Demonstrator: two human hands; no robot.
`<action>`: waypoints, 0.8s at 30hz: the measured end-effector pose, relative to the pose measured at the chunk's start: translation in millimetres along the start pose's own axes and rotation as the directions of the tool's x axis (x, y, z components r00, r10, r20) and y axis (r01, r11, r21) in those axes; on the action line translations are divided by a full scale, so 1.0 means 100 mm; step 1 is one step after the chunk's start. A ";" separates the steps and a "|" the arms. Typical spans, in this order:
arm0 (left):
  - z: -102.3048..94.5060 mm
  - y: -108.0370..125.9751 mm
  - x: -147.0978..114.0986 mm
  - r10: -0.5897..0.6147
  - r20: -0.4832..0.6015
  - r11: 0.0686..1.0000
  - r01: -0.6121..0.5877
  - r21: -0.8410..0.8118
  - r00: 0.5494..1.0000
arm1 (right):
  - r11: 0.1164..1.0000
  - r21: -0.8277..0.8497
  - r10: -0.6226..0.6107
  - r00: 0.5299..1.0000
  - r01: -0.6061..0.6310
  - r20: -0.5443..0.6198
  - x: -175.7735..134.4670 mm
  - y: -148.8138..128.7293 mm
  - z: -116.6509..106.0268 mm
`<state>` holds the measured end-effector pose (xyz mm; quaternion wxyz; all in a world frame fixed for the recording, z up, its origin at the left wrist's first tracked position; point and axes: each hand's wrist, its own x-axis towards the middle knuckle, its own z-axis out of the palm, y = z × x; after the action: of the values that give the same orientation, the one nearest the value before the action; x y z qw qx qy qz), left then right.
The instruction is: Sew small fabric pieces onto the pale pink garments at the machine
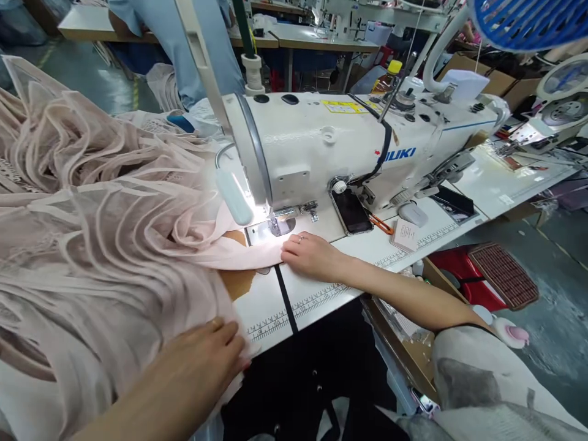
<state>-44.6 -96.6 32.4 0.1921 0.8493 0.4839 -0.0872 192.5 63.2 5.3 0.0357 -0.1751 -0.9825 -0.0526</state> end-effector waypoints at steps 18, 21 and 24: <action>-0.36 -0.05 0.99 0.165 -0.359 0.910 -0.001 0.415 0.919 | 0.703 0.267 0.710 0.624 -0.659 -0.327 -0.68 0.38 -0.04; -0.32 -0.11 1.03 0.153 -0.411 0.940 -0.004 0.341 0.899 | 0.596 0.207 0.788 0.515 -0.776 -0.337 -0.85 0.44 0.01; -0.23 -0.18 1.06 0.177 -0.447 0.933 -0.006 0.359 0.877 | 0.593 0.187 0.787 0.513 -0.784 -0.343 -0.90 0.45 0.15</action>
<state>-6.6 5.1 14.0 -0.0806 0.8873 0.4515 0.0477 291.9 76.2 -13.8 0.2513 -0.5851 -0.7686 -0.0607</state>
